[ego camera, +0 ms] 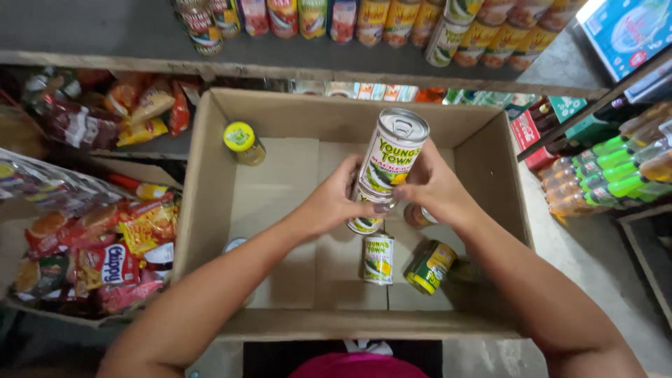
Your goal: Organizing and stocking canned goods onto a shelf from a cardboard box.
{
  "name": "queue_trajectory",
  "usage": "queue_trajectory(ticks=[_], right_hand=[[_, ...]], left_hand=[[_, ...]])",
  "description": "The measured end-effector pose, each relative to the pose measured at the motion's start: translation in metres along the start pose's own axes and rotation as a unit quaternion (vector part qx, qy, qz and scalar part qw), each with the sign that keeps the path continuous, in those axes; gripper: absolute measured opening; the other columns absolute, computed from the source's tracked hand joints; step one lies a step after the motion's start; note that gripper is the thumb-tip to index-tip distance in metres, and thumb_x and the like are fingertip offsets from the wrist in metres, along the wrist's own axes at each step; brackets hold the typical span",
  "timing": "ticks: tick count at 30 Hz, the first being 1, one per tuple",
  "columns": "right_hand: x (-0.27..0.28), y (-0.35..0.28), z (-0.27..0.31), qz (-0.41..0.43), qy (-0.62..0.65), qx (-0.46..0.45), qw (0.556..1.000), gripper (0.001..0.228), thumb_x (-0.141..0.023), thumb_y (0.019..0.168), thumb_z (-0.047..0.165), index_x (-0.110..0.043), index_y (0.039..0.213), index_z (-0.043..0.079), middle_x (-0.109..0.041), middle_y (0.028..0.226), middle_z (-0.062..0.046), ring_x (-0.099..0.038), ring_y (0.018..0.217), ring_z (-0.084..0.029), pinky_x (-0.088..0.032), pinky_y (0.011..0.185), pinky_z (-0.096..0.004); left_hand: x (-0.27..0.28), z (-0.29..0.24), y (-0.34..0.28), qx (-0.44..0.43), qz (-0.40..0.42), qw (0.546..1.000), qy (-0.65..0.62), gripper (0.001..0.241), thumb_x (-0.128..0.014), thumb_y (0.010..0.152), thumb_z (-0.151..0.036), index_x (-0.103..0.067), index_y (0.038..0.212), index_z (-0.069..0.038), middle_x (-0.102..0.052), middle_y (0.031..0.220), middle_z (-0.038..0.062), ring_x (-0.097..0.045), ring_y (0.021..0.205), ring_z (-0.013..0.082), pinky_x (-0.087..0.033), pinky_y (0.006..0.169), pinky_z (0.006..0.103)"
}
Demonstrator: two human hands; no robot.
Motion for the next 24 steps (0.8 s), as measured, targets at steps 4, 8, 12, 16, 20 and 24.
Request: queue_trajectory(ticks=[4, 8, 12, 16, 20, 24], right_hand=[[-0.006, 0.001, 0.005, 0.023, -0.039, 0.049, 0.998, 0.105, -0.089, 0.079, 0.025, -0.027, 0.161, 0.007, -0.044, 0.157, -0.007, -0.041, 0.150, -0.021, -0.031, 0.128, -0.041], [0.001, 0.013, 0.015, -0.004, -0.089, 0.055, 0.994, 0.101, -0.087, 0.077, 0.018, -0.027, 0.157, 0.009, -0.047, 0.151, -0.008, -0.045, 0.143, -0.023, -0.036, 0.121, -0.042], [0.011, 0.037, 0.023, -0.074, -0.176, 0.053, 0.980, 0.093, -0.083, 0.075, 0.001, -0.032, 0.152, 0.010, -0.056, 0.137, -0.010, -0.059, 0.123, -0.023, -0.050, 0.107, -0.040], [0.039, 0.074, 0.040, -0.140, -0.266, 0.091, 0.950, 0.083, -0.081, 0.076, -0.005, -0.037, 0.145, 0.008, -0.060, 0.131, -0.012, -0.065, 0.117, -0.021, -0.056, 0.099, -0.037], [0.074, 0.110, 0.052, -0.201, -0.309, 0.112, 0.923, 0.070, -0.083, 0.077, -0.001, -0.044, 0.135, 0.004, -0.066, 0.123, -0.011, -0.070, 0.108, -0.019, -0.061, 0.090, -0.035], [0.108, 0.130, 0.052, -0.244, -0.362, 0.095, 0.894, 0.062, -0.085, 0.076, 0.004, -0.052, 0.128, 0.003, -0.074, 0.111, -0.010, -0.074, 0.100, -0.018, -0.060, 0.087, -0.033]], left_hand=[[0.000, -0.039, 0.008, -0.015, -0.027, 0.998, 0.049, 0.077, -0.085, 0.081, -0.008, -0.039, 0.142, -0.002, -0.059, 0.131, 0.011, -0.061, 0.124, 0.0203, -0.052, 0.107, 0.0380], [0.018, -0.072, 0.042, -0.085, -0.053, 0.991, 0.083, 0.072, -0.083, 0.082, -0.006, -0.039, 0.139, -0.004, -0.060, 0.130, 0.008, -0.059, 0.123, 0.0174, -0.051, 0.106, 0.0362], [0.035, -0.092, 0.081, -0.126, -0.065, 0.988, 0.053, 0.070, -0.081, 0.082, -0.003, -0.039, 0.137, -0.004, -0.060, 0.128, 0.008, -0.060, 0.122, 0.0172, -0.051, 0.105, 0.0367], [0.045, -0.097, 0.131, -0.137, -0.074, 0.985, 0.072, 0.070, -0.079, 0.081, -0.001, -0.039, 0.139, -0.004, -0.061, 0.128, 0.008, -0.060, 0.122, 0.0173, -0.050, 0.105, 0.0359], [0.069, -0.088, 0.187, -0.180, -0.069, 0.975, 0.108, 0.076, -0.082, 0.079, -0.002, -0.038, 0.141, -0.004, -0.060, 0.131, 0.009, -0.059, 0.123, 0.0171, -0.048, 0.107, 0.0351], [0.087, -0.086, 0.227, -0.176, -0.094, 0.957, 0.209, 0.074, -0.086, 0.077, -0.011, -0.044, 0.138, -0.002, -0.065, 0.128, 0.012, -0.063, 0.120, 0.0181, -0.049, 0.104, 0.0342]])
Point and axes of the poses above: each hand's wrist, its own y-axis towards the middle knuckle, its own x-axis out of the back of the hand, z = x × y, the point moved 10 cm from there along y, towards the middle knuckle
